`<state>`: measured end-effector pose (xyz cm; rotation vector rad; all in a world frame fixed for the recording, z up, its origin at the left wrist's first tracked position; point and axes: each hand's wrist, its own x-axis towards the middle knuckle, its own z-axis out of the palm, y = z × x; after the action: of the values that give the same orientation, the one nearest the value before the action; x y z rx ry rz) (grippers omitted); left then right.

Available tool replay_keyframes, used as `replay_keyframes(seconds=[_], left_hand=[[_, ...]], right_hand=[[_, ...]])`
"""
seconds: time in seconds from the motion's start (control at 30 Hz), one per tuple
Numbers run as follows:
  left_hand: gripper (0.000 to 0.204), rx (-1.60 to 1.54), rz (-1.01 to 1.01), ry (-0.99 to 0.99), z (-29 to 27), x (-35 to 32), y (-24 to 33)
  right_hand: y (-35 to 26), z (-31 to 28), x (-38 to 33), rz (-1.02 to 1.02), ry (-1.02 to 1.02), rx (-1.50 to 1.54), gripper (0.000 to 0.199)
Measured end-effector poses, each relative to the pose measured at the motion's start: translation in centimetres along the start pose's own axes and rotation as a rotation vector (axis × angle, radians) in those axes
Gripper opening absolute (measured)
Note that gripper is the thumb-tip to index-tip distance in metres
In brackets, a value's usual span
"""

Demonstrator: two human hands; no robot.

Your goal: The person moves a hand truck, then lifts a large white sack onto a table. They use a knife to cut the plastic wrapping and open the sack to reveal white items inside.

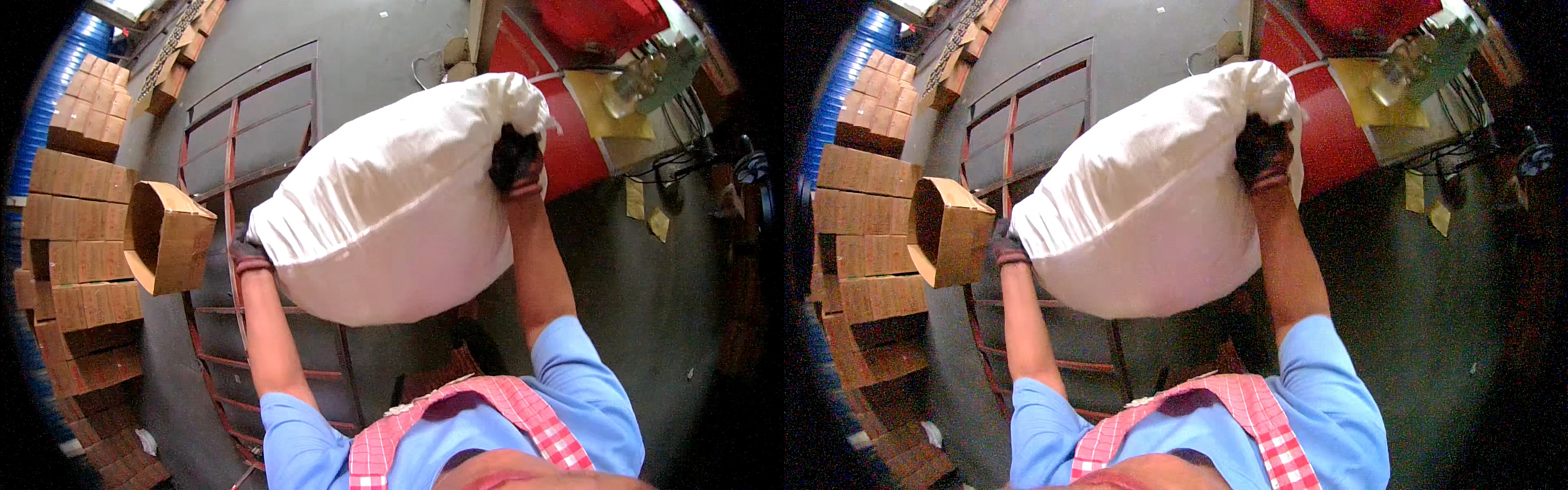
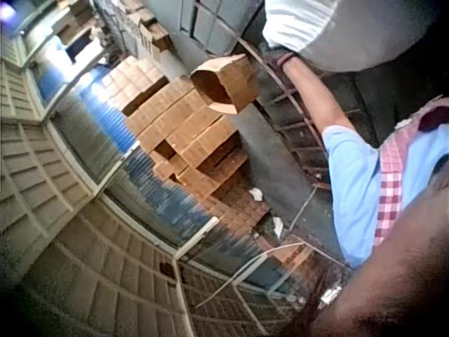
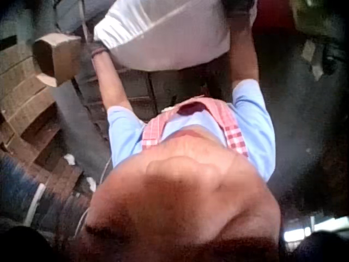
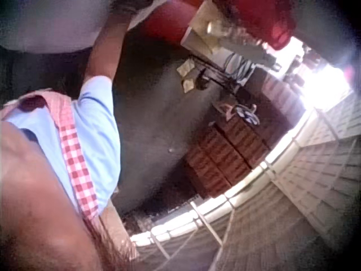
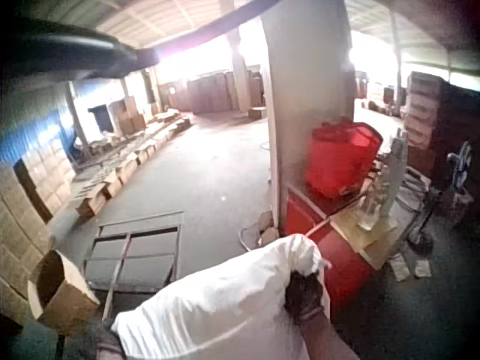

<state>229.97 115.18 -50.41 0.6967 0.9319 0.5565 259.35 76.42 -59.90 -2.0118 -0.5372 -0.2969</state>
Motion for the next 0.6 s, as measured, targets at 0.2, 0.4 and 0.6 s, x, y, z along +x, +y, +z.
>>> replay_keyframes(seconds=[0.2, 0.4, 0.6], left_hand=[[0.028, -0.171, -0.018, -0.215, 4.9, 13.9, -0.1], [0.039, -0.171, -0.062, -0.083, 7.2, 13.1, -0.7], [0.031, -0.048, 0.001, -0.065, 9.4, 11.9, 0.3]], right_hand=[[0.9, 0.2, 13.8, 0.033, -0.434, -1.033, 0.042], [1.1, -0.7, 10.3, -0.032, -0.354, -1.204, 0.035], [2.8, -0.6, 6.9, 0.069, -0.164, -1.009, 0.022]])
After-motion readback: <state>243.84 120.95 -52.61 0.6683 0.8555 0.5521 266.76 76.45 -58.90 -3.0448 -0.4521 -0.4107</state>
